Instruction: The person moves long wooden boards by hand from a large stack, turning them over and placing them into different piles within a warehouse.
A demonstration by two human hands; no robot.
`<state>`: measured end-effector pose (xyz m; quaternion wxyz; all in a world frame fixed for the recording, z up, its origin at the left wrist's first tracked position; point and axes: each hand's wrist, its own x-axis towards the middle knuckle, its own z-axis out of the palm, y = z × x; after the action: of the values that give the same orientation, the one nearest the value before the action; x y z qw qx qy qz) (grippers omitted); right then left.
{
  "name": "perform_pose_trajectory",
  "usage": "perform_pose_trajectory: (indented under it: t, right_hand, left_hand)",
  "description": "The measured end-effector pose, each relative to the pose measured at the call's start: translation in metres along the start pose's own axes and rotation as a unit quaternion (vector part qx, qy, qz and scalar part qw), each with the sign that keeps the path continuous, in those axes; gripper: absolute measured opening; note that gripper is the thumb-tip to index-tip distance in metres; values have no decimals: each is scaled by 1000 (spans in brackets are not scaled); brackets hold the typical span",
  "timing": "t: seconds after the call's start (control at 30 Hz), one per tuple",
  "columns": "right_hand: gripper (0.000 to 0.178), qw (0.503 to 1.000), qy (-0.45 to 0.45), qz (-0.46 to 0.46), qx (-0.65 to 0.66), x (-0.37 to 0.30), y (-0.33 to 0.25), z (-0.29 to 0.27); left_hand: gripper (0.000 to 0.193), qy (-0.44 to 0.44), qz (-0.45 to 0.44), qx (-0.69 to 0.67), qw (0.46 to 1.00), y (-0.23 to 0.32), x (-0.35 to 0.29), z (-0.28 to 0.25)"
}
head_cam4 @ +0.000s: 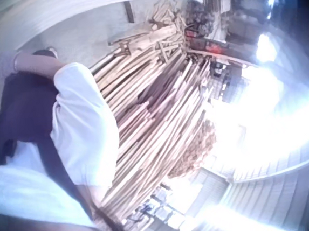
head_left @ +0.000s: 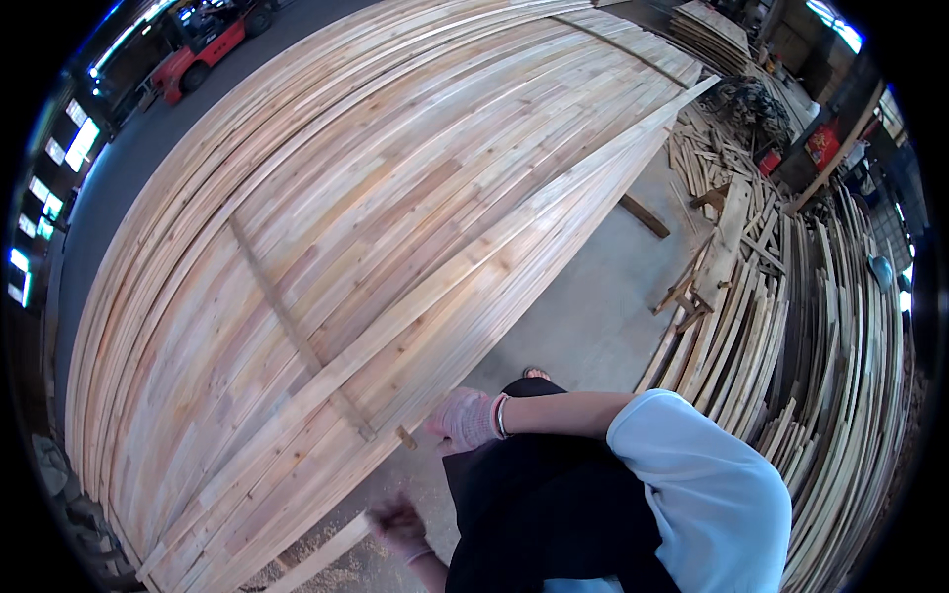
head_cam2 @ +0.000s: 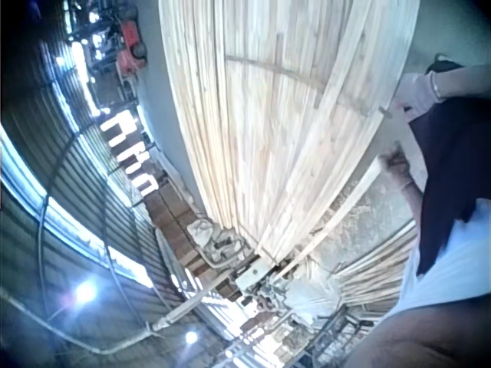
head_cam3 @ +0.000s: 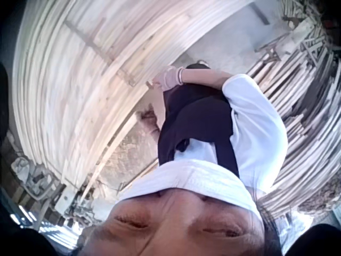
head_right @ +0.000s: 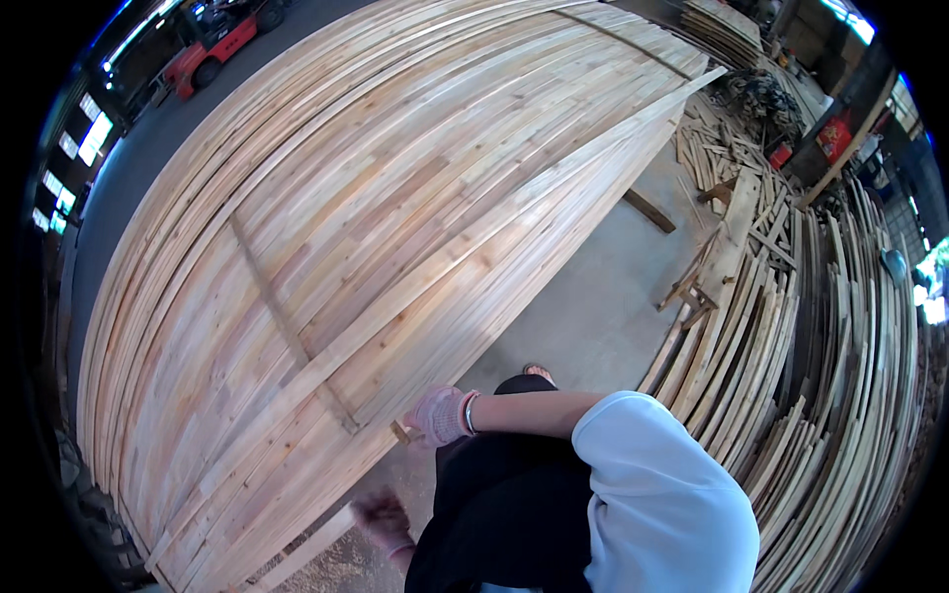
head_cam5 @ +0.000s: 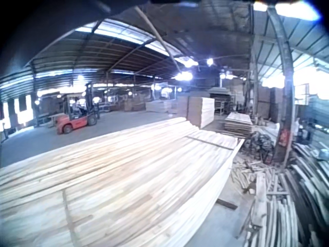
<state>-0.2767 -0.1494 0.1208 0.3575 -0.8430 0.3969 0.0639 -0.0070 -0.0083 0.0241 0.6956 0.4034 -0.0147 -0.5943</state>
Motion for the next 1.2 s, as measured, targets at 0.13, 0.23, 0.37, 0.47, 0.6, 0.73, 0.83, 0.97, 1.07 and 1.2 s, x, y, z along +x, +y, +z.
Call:
perform_pose_trajectory:
  t: [0.13, 0.23, 0.37, 0.47, 0.6, 0.73, 0.83, 0.97, 1.07, 1.2]
  right_hand:
    - [40, 989, 137, 30, -48, -23, 68, -15]
    - [32, 948, 278, 30, -149, -44, 114, -69]
    - [25, 886, 416, -9, -205, -51, 202, -116]
    - [30, 879, 247, 166, -372, -53, 211, -157]
    - [37, 894, 111, 247, -356, -43, 223, -164]
    - [53, 904, 217, 182, -322, -49, 242, -152]
    - [37, 914, 195, 126, -332, -65, 221, -143]
    - [31, 943, 145, 3, -298, -107, 203, -107]
    - [31, 966, 17, 10, -260, -130, 158, -95]
    - [36, 975, -94, 85, -183, -147, 126, -70]
  left_hand:
    - [26, 53, 134, -118, 982, 24, -16, 6]
    - [22, 296, 143, -172, 929, 18, -28, 28]
    - [27, 271, 40, -168, 947, -22, -7, -17]
    - [31, 221, -26, -200, 954, -58, -17, 7]
    - [42, 190, -97, -215, 953, -91, -20, 65]
    - [47, 139, -86, -246, 955, -100, -13, 53]
    - [47, 51, -63, -284, 955, -93, -14, 28]
    - [56, 173, -47, -166, 970, -66, -18, 64]
    - [63, 52, -60, -193, 978, -52, -17, 77]
    - [52, -24, -35, -320, 947, -40, -10, 109]
